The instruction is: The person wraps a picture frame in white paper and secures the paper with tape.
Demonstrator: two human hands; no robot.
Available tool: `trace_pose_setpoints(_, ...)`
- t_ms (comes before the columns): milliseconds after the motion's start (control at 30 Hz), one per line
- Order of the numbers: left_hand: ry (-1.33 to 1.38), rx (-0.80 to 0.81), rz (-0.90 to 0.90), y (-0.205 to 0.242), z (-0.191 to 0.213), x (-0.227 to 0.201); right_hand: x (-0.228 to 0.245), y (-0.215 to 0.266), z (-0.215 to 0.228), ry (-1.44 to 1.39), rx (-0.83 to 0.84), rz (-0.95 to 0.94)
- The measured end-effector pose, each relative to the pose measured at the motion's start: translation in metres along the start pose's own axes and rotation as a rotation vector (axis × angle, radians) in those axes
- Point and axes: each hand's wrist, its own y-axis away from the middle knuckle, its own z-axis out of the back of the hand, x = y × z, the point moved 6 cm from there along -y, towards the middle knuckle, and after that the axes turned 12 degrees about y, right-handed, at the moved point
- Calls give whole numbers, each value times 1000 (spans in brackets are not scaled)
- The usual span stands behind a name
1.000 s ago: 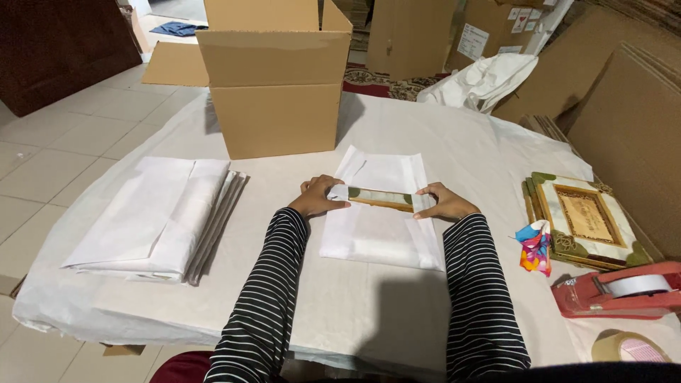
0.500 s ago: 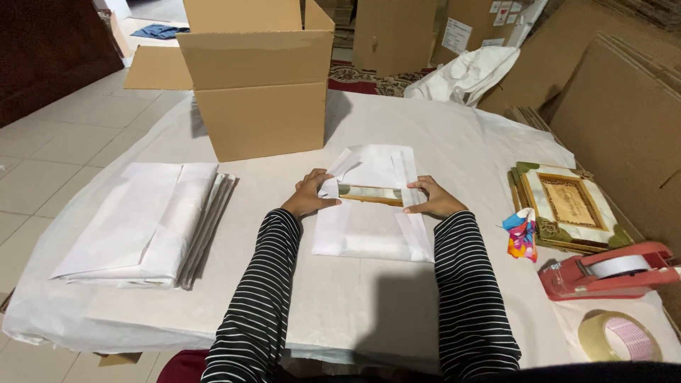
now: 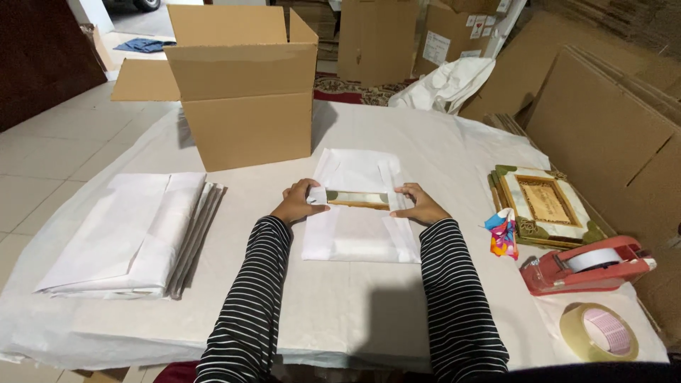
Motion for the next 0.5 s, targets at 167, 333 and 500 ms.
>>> trace_pose_setpoints(167, -22, 57, 54, -10, 3, 3, 4, -3, 0, -28, 92, -58)
trace_pose_setpoints(333, -108, 111, 108, -13, 5, -10, 7, -5, -2, -26, 126, -46)
trace_pose_setpoints(500, -183, 146, 136, -19, 9, -9, 11, -12, 3, 31, 172, -32)
